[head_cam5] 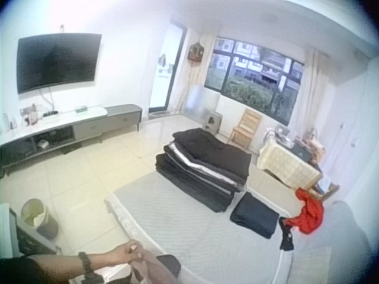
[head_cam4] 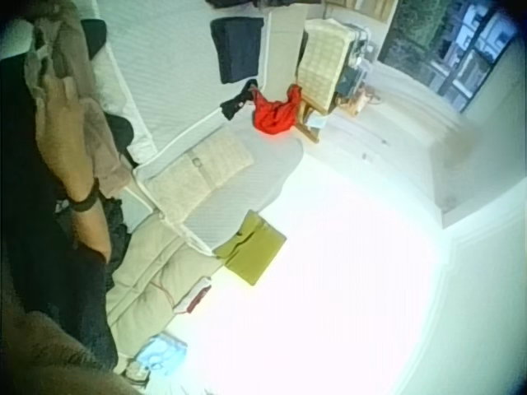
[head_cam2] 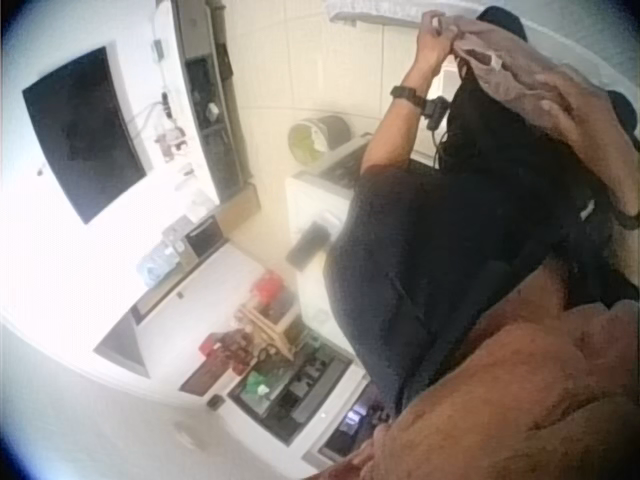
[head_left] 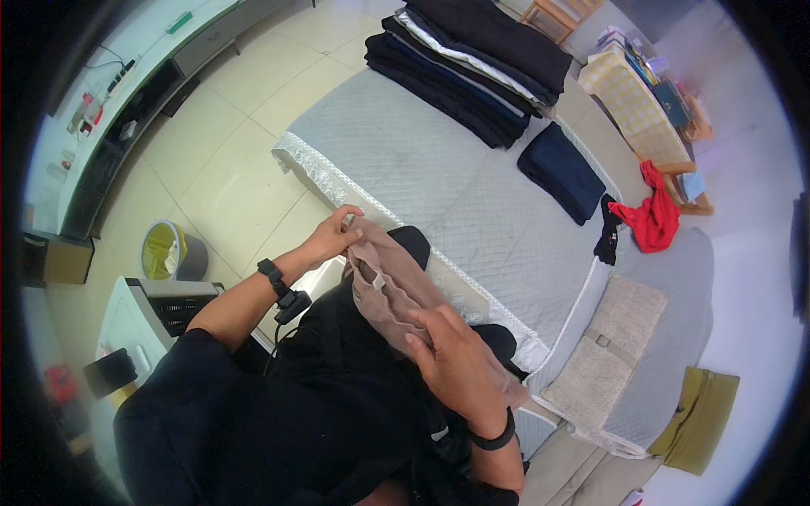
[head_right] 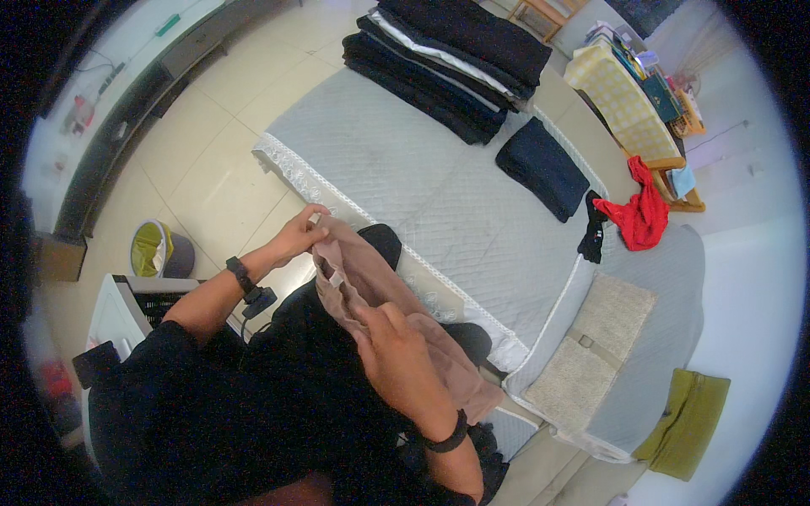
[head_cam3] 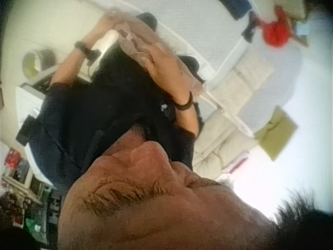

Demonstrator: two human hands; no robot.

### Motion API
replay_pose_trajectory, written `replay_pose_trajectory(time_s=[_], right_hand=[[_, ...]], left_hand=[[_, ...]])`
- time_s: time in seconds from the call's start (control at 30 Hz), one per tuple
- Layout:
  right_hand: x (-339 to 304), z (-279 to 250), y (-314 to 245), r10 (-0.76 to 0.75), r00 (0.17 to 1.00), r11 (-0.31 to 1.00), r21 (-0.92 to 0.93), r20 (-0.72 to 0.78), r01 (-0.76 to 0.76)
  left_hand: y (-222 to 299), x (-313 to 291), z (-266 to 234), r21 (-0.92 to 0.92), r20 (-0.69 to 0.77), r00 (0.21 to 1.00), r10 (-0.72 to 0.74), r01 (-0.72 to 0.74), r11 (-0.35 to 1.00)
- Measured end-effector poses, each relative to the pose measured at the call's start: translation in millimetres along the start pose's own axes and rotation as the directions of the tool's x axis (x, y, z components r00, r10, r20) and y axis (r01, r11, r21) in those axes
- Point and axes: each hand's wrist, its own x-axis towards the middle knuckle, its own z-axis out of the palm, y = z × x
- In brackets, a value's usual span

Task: The person folds a pair of blue trousers and a pair of beige trousers by hand on a bed.

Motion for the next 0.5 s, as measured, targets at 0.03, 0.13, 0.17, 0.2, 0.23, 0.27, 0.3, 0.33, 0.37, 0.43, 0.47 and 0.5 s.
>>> replay_pose_trajectory(time_s=[0.03, 0.13, 0.17, 0.2, 0.23, 0.27, 0.3, 0.33, 0.37, 0.43, 0.47, 0.5], right_hand=[[0, 0, 1, -0.022, 1.000, 0.997, -0.074, -0.014, 0.020], [0, -4, -3, -0.048, 0.999, 0.984, -0.174, 0.001, 0.047], [0, -6, -4, -0.047, 0.999, 0.979, -0.198, 0.027, 0.052], [0, -8, -5, -0.047, 0.999, 0.978, -0.202, 0.026, 0.051], [0, -8, -7, -0.048, 0.998, 0.978, -0.202, 0.041, 0.055], [1, -9, -9, -0.049, 0.997, 0.978, -0.201, 0.055, 0.059], [1, -10, -12, -0.052, 0.997, 0.977, -0.203, 0.056, 0.062], [2, -11, -16, -0.054, 0.995, 0.976, -0.206, 0.080, 0.070], [3, -12, -20, -0.056, 0.993, 0.975, -0.209, 0.105, 0.078], [3, -15, -28, -0.121, 0.987, 0.975, -0.172, 0.102, 0.138], [3, -15, -29, -0.184, 0.978, 0.971, -0.135, 0.095, 0.195], [3, -14, -27, -0.184, 0.978, 0.971, -0.135, 0.096, 0.196]], left_hand=[[-2, 0, -3, 0.009, 0.029, 0.999, 0.024, -0.025, 1.000], [1, -3, -5, -0.051, 0.075, 0.997, -0.004, 0.007, 0.999], [8, -6, -2, -0.117, 0.100, 0.993, -0.056, 0.068, 0.991], [12, -6, 2, -0.119, 0.103, 0.993, -0.052, 0.065, 0.991], [15, -9, 3, -0.124, 0.124, 0.988, -0.090, 0.105, 0.987], [17, -10, 4, -0.129, 0.145, 0.981, -0.127, 0.146, 0.981], [15, -9, 5, -0.131, 0.143, 0.982, -0.123, 0.142, 0.981], [13, -8, 6, -0.146, 0.138, 0.986, -0.090, 0.111, 0.983], [10, -7, 7, -0.160, 0.133, 0.989, -0.058, 0.079, 0.984], [13, -3, 8, -0.036, 0.054, 0.998, -0.013, 0.015, 0.999], [15, -2, 8, 0.094, -0.016, 0.999, 0.040, -0.039, 0.995], [11, 3, 8, 0.093, -0.017, 0.999, 0.040, -0.038, 0.995]])
